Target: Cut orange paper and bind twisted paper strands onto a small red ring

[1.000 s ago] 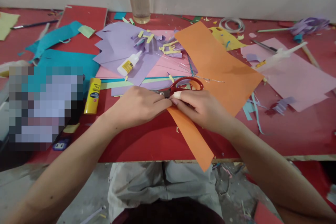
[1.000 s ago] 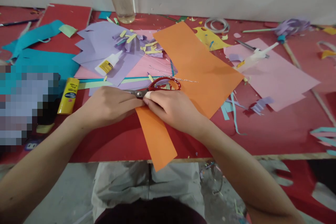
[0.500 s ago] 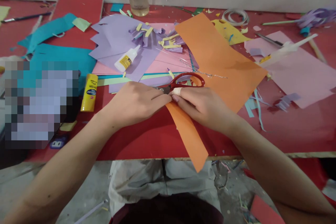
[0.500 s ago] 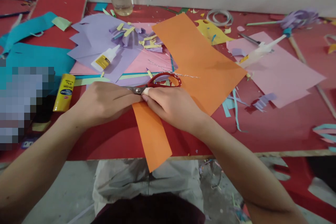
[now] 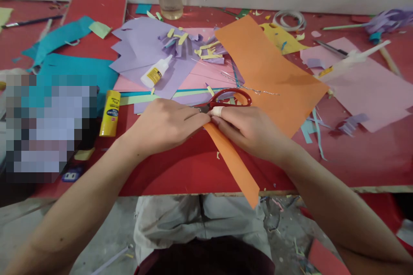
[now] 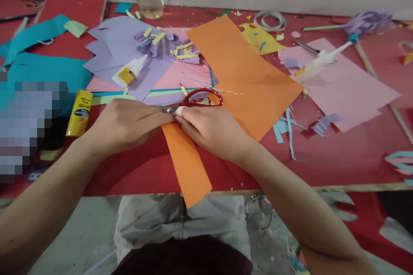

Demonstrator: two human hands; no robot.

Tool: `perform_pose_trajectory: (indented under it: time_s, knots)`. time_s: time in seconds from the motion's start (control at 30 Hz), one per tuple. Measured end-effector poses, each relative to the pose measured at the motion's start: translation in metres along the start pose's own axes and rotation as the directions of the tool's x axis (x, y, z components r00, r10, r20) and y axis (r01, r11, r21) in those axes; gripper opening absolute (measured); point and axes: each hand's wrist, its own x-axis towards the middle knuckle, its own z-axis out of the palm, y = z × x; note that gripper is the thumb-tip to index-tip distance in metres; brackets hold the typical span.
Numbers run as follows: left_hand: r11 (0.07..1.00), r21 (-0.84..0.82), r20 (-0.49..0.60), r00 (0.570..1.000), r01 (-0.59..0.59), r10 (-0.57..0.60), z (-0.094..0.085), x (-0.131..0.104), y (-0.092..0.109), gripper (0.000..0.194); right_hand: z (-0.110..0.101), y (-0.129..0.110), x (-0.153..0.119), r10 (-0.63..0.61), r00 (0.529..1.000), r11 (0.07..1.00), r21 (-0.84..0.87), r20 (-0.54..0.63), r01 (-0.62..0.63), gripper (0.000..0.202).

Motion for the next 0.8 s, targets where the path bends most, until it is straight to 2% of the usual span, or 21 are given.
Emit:
perform_pose_trajectory:
  time_s: [0.2,0.5,0.8]
  knots:
    - [1.0,-0.007,-0.008,1.0,0.001,-0.001,0.0006,-0.0002,0.0004,0.026,0.0003,0.0001,-0.0001,0.015,1.0,1.0,0.004,0.003,-0.015,0.029]
    - [1.0,0.007,0.037,0.999,0.005,-0.005,0.0,-0.0006,0.0,0.027,0.0013,-0.0004,0.0001,0.027,1.0,1.0,0.013,0.013,-0.027,0.029]
    - [1.0,0.004,0.019,1.0,-0.004,0.004,0.0002,-0.0004,-0.0005,0.027,0.0018,0.0001,-0.0002,0.026,1.0,0.999,-0.021,0.005,-0.026,0.029]
